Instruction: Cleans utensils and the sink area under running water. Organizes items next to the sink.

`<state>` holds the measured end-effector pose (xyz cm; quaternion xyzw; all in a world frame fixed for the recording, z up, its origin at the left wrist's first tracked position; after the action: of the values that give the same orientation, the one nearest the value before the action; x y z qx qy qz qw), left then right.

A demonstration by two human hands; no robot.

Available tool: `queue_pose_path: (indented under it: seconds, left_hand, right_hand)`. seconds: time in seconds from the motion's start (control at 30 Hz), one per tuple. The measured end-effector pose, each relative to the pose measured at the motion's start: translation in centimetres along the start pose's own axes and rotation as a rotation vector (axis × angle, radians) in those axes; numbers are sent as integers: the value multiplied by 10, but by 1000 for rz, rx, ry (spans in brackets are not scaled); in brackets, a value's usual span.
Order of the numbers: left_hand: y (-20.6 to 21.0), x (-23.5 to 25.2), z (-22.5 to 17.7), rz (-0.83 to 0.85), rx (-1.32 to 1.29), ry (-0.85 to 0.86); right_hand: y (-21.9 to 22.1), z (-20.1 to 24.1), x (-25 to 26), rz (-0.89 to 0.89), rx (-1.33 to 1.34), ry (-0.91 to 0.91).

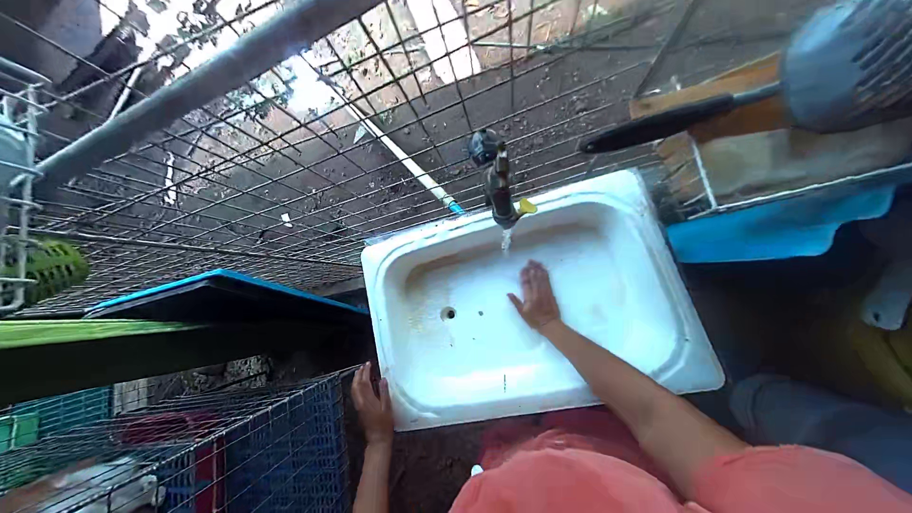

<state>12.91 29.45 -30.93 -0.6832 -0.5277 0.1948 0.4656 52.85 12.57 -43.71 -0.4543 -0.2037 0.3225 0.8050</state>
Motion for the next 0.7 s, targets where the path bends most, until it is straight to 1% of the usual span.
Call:
queue_pose_path:
  seconds: [0.03, 0.1, 0.17, 0.2, 0.23, 0.27, 0.3, 0.33, 0.37, 0.4, 0.43, 0.47, 0.5, 0.57, 0.63, 0.67, 0.7]
  left_hand:
    - [-1, 0, 12, -22, -23, -48]
    - [9, 0, 26, -17, -112, -160]
    - [26, 0, 33, 32, -212, -258]
    - [30, 0, 34, 57, -223, -280]
    - [32, 0, 34, 76, -200, -278]
    - [31, -1, 32, 87, -175, -262]
    - [31, 0, 30, 97, -163, -247]
    - [31, 1, 30, 102, -160, -239]
    - [31, 3, 30, 100, -157, -232]
    - [31, 3, 29, 93, -154, -220]
    - [32, 4, 26, 84, -146, -201]
    - [32, 6, 24, 74, -138, -181]
    - [32, 6, 23, 70, -130, -168]
    - [31, 6, 25, 74, -138, -157]
    - [33, 6, 26, 75, -155, -153]
    - [34, 5, 26, 76, -161, -150]
    - [35, 5, 25, 77, -168, -147]
  right_hand:
    - [20, 30, -10, 51, 45, -43]
    - [52, 92, -27, 182, 216, -141]
    - [57, 139, -31, 311, 346, -295]
    - [44, 143, -22, 244, 363, -334]
    - [24, 128, -7, 107, 348, -312]
    - [1, 96, 11, -40, 304, -244]
    - [-24, 52, 29, -151, 221, -155]
    - [-46, 3, 44, -222, 108, -64]
    - [-64, -45, 53, -236, 2, 37]
    - [-78, -82, 56, -231, -78, 130]
    - [-84, -100, 52, -219, -139, 188]
    - [-79, -98, 47, -196, -169, 215]
    - [-65, -81, 41, -172, -195, 223]
    - [-18, -20, 26, -99, -186, 183]
    - [32, 54, 8, -1, -66, 61]
    - [52, 87, -2, 67, 31, -12]
    - [62, 116, -7, 122, 143, -91]
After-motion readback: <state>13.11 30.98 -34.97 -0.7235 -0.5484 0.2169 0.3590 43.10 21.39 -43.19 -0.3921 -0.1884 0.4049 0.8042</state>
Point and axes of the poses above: each hand's wrist, its own x-axis towards the middle knuckle, its own y-axis out of the palm, z = x × y, the point moved 9 cm from there along x, towards the middle knuckle, and after that the axes turned 10 degrees about -z, right-handed, at the moved point
